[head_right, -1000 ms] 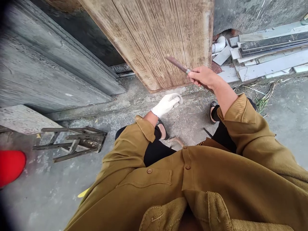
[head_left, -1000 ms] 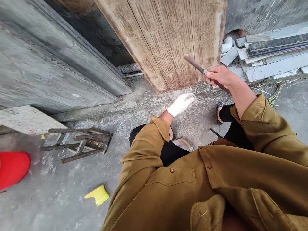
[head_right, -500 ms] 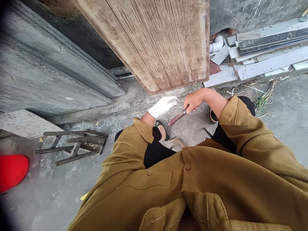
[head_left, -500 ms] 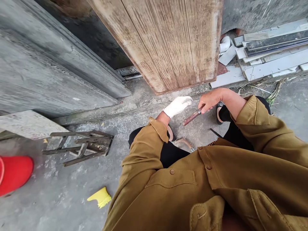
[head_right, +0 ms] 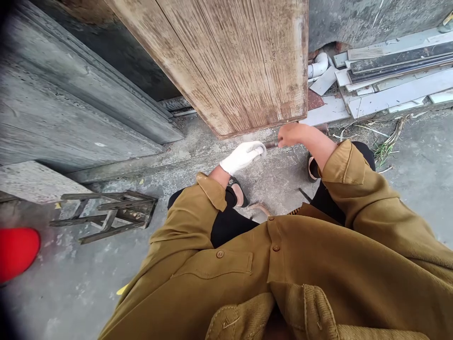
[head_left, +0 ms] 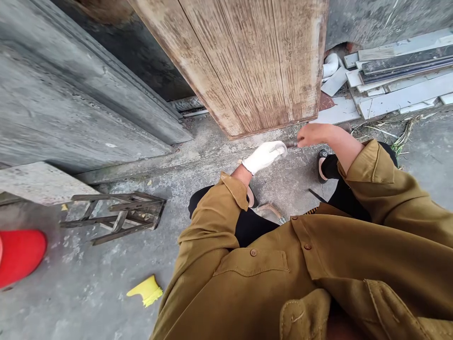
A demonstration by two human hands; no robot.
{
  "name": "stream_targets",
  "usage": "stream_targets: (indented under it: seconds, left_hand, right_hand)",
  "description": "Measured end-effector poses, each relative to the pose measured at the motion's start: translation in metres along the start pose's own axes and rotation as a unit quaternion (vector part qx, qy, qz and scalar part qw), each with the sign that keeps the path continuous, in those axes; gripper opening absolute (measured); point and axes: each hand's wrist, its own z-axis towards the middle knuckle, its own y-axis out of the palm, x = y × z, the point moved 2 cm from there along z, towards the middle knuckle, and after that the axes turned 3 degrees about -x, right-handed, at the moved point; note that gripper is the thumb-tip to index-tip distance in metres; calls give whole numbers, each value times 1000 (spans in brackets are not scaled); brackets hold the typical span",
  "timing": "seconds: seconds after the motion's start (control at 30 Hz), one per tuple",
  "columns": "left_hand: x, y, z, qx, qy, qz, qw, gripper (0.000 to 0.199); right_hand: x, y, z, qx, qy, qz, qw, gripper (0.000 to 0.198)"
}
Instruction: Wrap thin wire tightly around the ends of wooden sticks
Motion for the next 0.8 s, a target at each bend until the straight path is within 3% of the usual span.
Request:
stream_targets:
  seconds: [0.1, 0.2, 0.3, 0.4, 0.5, 0.57, 0.63, 0.7, 0.8]
  left_hand:
    - [-3, -8, -1, 8, 7, 102, 995, 30]
    - [-7, -9, 0, 7, 7, 104, 995, 33]
    - [-9, -6, 2, 16, 5, 64, 998, 32]
    - [-9, 1, 4, 1, -12, -20, 1000, 30]
    - [-6, 10, 3, -32, -41, -124, 991, 38]
    - [-3, 13, 2, -29, -36, -153, 987, 41]
    - [1, 14, 1, -24, -26, -156, 987, 41]
    - [3, 14, 0, -44, -23, -141, 989, 38]
    - [2, 11, 0, -62, -19, -82, 995, 33]
  right_hand:
    - [-14, 11, -5, -198, -110, 31, 973, 21]
    - [-19, 7, -14, -239, -187, 114, 946, 24]
    - [-15, 0, -21, -222, -213, 178, 935, 30]
    - [-9, -5, -23, -156, -224, 226, 935, 33]
    - [0, -12, -21, 12, -189, 293, 937, 35]
    - [8, -17, -17, 134, -117, 309, 934, 36]
    - [13, -19, -12, 199, -33, 257, 945, 33]
    - [12, -16, -5, 184, 24, 140, 973, 30]
    - [3, -2, 5, 45, 22, -23, 999, 26]
